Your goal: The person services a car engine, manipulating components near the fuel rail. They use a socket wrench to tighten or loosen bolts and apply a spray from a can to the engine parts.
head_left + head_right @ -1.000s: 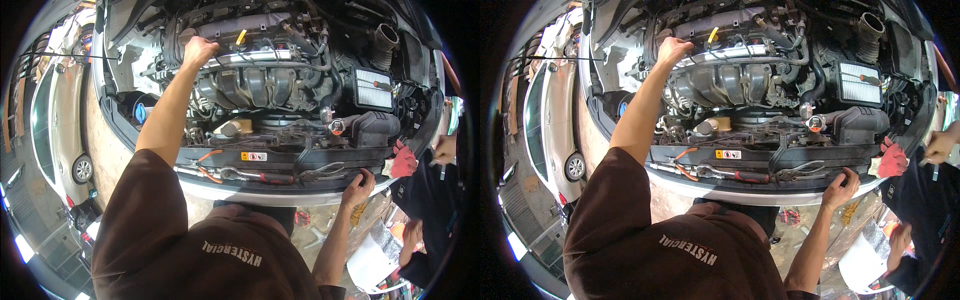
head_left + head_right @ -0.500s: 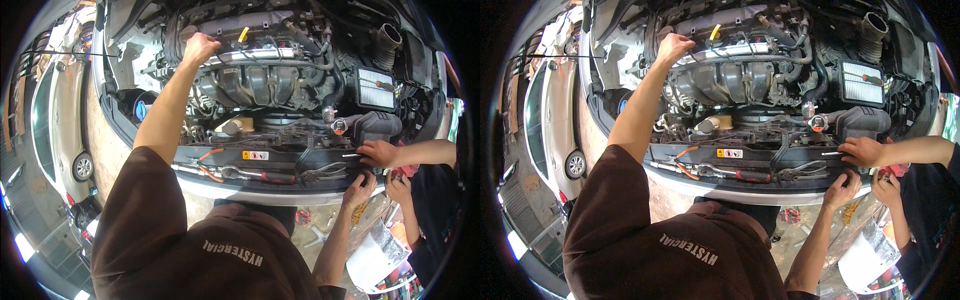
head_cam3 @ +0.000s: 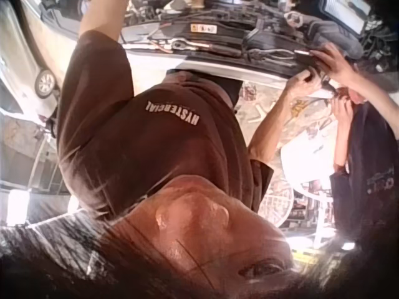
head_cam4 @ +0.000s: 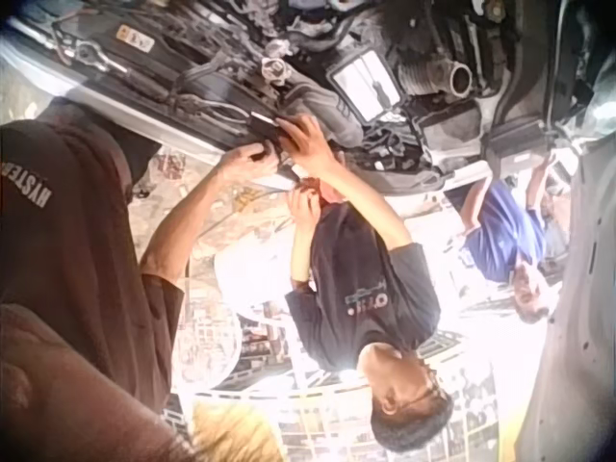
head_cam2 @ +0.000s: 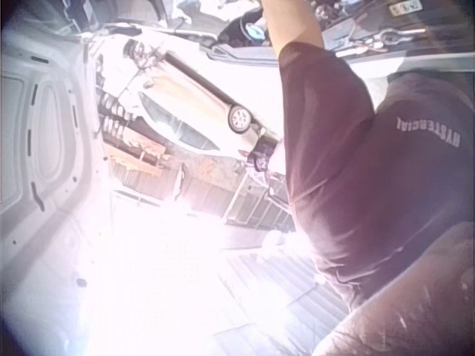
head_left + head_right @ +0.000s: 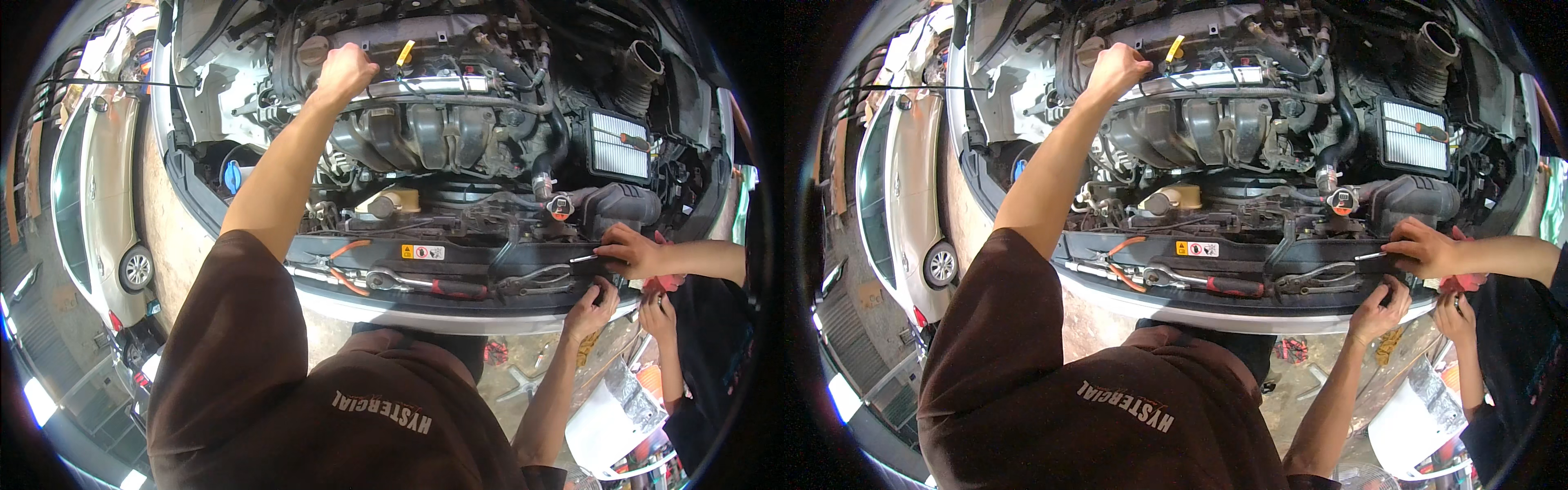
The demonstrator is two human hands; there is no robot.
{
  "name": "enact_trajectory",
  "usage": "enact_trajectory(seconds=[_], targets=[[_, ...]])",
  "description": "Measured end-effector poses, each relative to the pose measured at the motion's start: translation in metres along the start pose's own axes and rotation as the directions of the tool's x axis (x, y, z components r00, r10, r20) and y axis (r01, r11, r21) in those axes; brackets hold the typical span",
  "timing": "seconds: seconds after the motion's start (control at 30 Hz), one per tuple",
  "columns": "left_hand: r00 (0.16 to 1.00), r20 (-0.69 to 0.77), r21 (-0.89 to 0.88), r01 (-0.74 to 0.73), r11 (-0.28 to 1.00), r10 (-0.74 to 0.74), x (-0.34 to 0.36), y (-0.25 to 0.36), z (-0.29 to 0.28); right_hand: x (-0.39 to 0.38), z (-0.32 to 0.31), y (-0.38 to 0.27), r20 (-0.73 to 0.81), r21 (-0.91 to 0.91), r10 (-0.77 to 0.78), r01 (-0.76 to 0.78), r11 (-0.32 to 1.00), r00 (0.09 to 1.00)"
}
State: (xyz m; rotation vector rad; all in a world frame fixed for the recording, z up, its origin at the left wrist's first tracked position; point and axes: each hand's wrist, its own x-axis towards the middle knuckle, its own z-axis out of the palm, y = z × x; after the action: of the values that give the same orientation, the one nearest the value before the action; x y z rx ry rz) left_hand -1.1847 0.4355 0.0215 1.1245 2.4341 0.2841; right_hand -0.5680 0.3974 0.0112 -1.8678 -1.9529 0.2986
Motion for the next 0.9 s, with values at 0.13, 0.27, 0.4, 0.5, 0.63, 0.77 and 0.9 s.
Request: enact_trajectory(seconds=[0.13, 0.27, 0.4, 0.5, 0.63, 0.77, 0.9], targets=[[0.996, 0.05, 0.05, 0.069, 0.996, -0.071, 0.007, 0.002, -0.004, -0.001, -0.001, 0.003, -0.014, 0.017, -0.002, 0.003, 1.0, 1.0], [0.999, -0.019, 0.189, 0.043, 0.981, -0.04, 0.015, -0.003, 0.003, 0.001, 0.002, -0.004, 0.003, -0.012, -0.018, 0.018, 1.0, 1.0], [0.999, -0.002, 0.141, 0.044, 0.989, -0.044, 0.007, 0.019, 0.006, -0.002, 0.001, -0.001, -0.027, 0.008, -0.014, 0.014, 1.0, 1.0], [0.999, -0.004, 0.128, 0.053, 0.99, -0.053, 0.007, 0.019, 0.008, 0.0, -0.001, 0.0, -0.014, 0.006, -0.003, 0.003, 1.0, 1.0], [1.0, -0.002, 0.159, 0.021, 0.987, -0.021, 0.01, 0.005, 0.01, 0.0, -0.002, -0.003, 0.006, -0.001, -0.032, 0.032, 0.999, 0.999], [0.998, -0.057, 0.164, -0.032, 0.986, 0.042, -0.018, 0.015, -0.004, 0.002, -0.002, -0.002, -0.005, -0.006, -0.049, 0.049, 0.999, 0.999], [0.987, -0.132, -0.233, 0.059, 0.971, -0.091, -0.053, 0.044, 0.002, 0.001, -0.001, -0.004, 0.0, 0.008, -0.018, 0.018, 1.0, 1.0]])
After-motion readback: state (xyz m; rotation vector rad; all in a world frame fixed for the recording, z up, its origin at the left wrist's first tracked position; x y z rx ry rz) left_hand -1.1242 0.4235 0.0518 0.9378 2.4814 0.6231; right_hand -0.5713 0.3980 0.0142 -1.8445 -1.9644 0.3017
